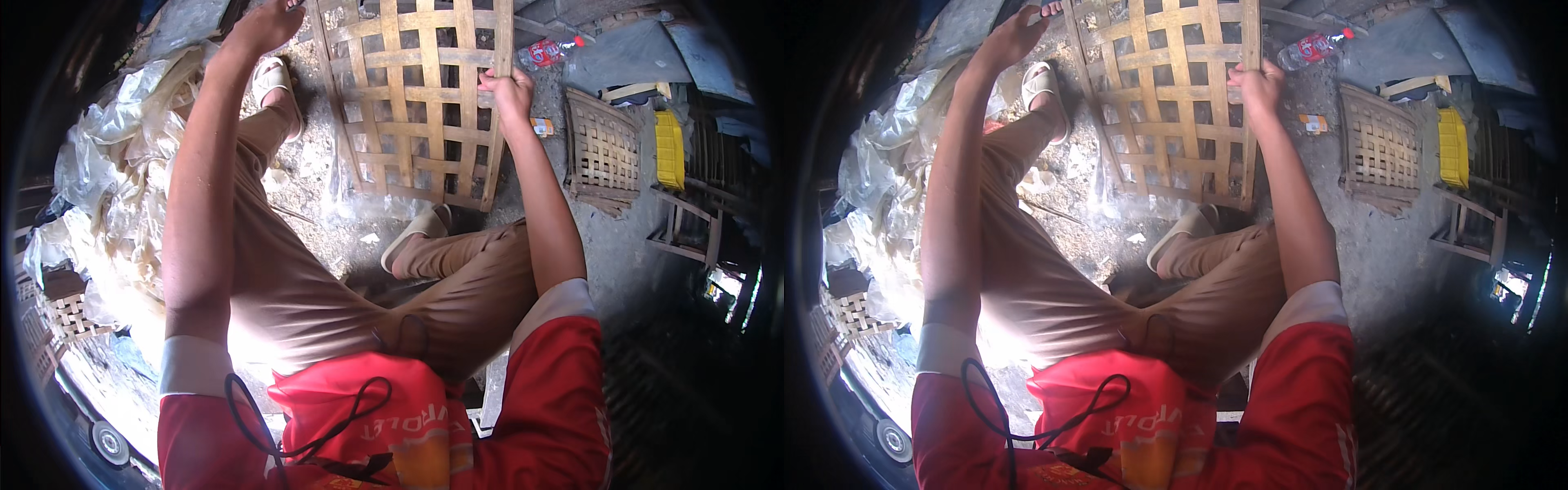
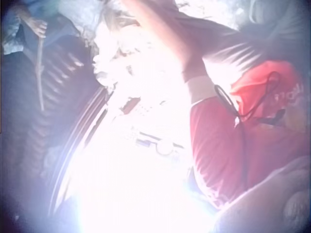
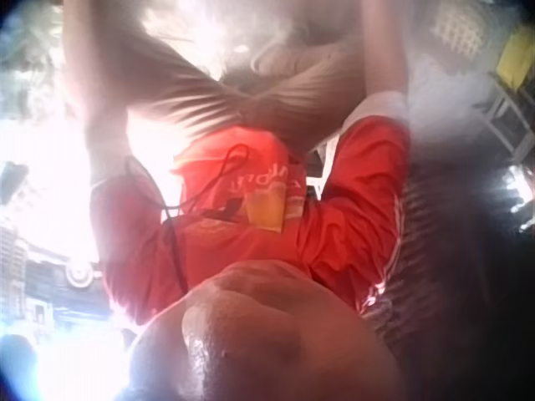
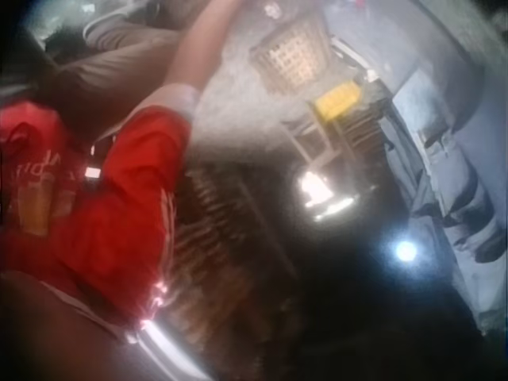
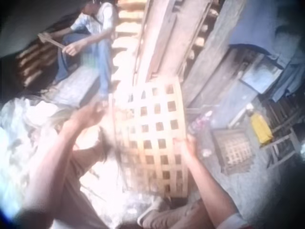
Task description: The person sits on the floor and repeatedly places thin plastic sheets onto small wooden lattice trays, then lifts and stacks the trays. The person handles the trays and plastic sheets by hand, moving them between the floor and a nearby stack.
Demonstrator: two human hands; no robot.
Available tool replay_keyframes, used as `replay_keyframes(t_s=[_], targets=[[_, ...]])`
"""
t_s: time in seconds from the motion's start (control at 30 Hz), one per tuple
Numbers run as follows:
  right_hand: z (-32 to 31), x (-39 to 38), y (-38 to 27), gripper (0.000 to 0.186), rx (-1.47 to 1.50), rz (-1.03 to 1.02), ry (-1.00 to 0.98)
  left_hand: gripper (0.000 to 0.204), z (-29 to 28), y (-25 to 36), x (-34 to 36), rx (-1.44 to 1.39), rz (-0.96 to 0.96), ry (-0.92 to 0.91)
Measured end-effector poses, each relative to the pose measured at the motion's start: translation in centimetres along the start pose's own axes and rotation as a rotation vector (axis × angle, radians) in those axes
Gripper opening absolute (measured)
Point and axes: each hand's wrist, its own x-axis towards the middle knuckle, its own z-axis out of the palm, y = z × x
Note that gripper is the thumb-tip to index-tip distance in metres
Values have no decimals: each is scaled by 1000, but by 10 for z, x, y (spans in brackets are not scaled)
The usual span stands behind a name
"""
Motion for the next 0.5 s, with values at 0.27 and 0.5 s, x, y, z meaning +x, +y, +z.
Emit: replay_keyframes(t_s=[0.27, 0.5], targets=[[-20, 21, 51, 37, -118, 248, 108, 52, -16, 32, -18, -90, 98, 24], [-26, 11, 29, 80, -535, 275, 70, 58, 3, 2, -3, 26, 138, -81]])
